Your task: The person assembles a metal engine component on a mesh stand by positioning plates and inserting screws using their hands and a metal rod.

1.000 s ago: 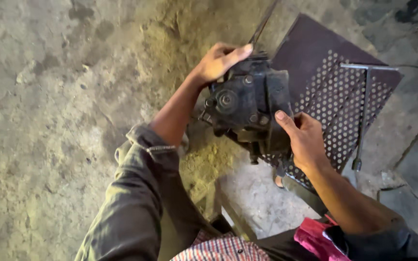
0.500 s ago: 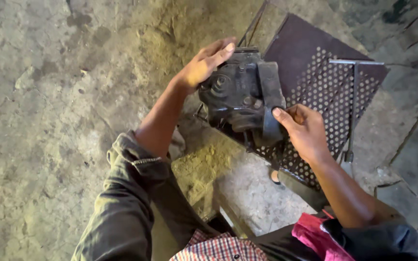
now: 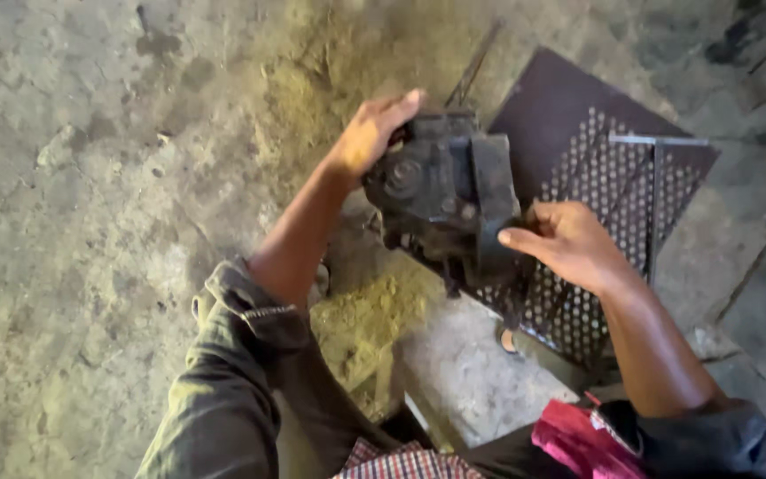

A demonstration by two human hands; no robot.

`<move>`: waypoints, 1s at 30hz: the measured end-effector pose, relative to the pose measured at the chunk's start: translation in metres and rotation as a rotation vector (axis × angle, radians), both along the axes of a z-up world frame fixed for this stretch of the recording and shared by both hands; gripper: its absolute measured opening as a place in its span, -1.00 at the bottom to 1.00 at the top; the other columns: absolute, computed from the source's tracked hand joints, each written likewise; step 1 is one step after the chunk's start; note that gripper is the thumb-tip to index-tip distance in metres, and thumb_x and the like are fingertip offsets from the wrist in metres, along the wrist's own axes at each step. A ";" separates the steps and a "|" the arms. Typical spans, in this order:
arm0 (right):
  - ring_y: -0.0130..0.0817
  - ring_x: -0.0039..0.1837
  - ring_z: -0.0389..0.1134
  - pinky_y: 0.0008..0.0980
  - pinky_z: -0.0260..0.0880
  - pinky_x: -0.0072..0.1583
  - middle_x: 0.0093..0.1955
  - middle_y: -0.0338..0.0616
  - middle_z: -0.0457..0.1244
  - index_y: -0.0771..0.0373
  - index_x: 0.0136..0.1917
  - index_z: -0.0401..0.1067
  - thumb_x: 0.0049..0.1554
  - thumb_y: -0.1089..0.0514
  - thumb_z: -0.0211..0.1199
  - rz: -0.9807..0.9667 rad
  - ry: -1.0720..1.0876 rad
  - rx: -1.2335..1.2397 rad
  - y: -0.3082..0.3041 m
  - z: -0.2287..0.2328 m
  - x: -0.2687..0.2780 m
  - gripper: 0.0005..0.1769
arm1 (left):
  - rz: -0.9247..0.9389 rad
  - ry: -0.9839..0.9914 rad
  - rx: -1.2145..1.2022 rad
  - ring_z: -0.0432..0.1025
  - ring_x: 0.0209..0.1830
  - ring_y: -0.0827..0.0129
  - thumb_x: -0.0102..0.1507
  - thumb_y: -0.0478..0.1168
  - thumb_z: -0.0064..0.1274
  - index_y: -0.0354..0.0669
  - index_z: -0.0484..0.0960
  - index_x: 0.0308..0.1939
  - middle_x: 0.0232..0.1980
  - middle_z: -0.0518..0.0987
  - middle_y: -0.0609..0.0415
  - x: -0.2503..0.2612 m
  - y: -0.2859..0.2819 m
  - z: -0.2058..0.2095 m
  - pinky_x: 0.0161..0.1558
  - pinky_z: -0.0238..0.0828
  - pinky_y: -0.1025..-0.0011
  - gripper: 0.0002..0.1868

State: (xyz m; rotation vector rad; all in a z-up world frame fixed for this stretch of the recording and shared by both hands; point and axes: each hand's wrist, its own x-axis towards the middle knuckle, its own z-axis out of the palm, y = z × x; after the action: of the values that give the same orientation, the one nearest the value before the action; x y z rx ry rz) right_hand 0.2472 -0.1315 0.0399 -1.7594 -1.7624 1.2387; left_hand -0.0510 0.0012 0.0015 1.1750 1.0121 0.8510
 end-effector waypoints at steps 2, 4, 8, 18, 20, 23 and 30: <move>-0.66 -0.30 0.25 -0.52 0.23 -0.28 -0.35 -0.38 0.34 0.36 -0.14 0.57 0.06 0.07 0.40 -0.004 0.098 -0.072 0.001 -0.005 0.003 -0.73 | 0.013 -0.036 -0.060 0.43 0.04 0.39 0.30 0.18 0.01 -0.16 0.56 0.28 0.08 0.59 0.11 0.004 -0.005 -0.007 0.05 0.40 0.36 -0.38; -0.62 -0.31 0.17 -0.47 0.15 -0.30 -0.36 -0.36 0.26 0.39 -0.15 0.57 0.10 0.06 0.42 0.020 0.087 -0.087 -0.001 -0.010 0.009 -0.70 | 0.020 -0.084 0.021 0.42 0.11 0.42 0.32 0.14 0.02 -0.17 0.55 0.28 0.15 0.58 0.13 0.000 -0.006 -0.013 0.11 0.36 0.39 -0.41; -0.59 -0.28 0.14 -0.43 0.12 -0.30 -0.34 -0.34 0.22 0.44 -0.19 0.54 0.12 0.03 0.47 -0.006 0.055 -0.075 0.003 -0.006 0.005 -0.63 | 0.063 -0.118 0.056 0.46 0.14 0.41 0.30 0.09 0.05 -0.14 0.56 0.22 0.14 0.60 0.13 -0.010 -0.001 -0.011 0.11 0.43 0.33 -0.48; -0.63 -0.24 0.24 -0.56 0.23 -0.20 -0.26 -0.29 0.32 0.32 -0.14 0.51 0.18 0.21 0.45 -0.132 0.135 0.386 0.014 -0.005 0.021 -0.83 | -0.530 0.077 0.723 0.32 0.53 0.11 0.34 -0.13 0.20 -0.07 0.67 0.18 0.42 0.51 -0.05 -0.058 -0.020 0.042 0.50 0.19 0.05 -0.66; -0.63 -0.22 0.26 -0.56 0.25 -0.16 -0.22 -0.29 0.34 0.32 -0.11 0.50 0.22 0.26 0.45 -0.180 0.137 0.475 0.015 -0.016 0.022 -0.86 | -0.520 0.123 0.612 0.39 0.45 0.17 0.26 -0.17 0.27 -0.02 0.68 0.16 0.35 0.58 0.02 -0.050 -0.024 0.038 0.43 0.25 0.09 -0.63; -0.64 -0.11 0.34 -0.58 0.37 -0.03 -0.13 -0.28 0.37 0.34 -0.08 0.49 0.26 0.30 0.42 -0.140 0.220 0.561 0.019 -0.025 0.023 -0.88 | -0.497 0.121 0.649 0.42 0.46 0.12 0.24 -0.28 0.35 -0.03 0.75 0.07 0.27 0.66 0.04 -0.046 -0.023 0.030 0.51 0.32 0.10 -0.69; -0.59 -0.10 0.34 -0.54 0.37 -0.02 -0.14 -0.18 0.39 0.37 -0.08 0.50 0.25 0.33 0.46 -0.153 0.028 0.654 0.022 -0.029 0.029 -0.86 | -0.351 0.095 0.613 0.56 0.17 0.20 0.11 -0.09 0.48 -0.21 0.60 -0.15 0.06 0.66 -0.03 -0.034 -0.024 0.021 0.29 0.51 0.18 -0.58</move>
State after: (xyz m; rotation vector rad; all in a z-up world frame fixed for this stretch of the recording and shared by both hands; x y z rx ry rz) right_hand 0.2758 -0.1099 0.0107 -1.4369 -1.7120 0.5251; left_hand -0.0853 -0.0224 0.0221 1.8641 0.5957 0.8494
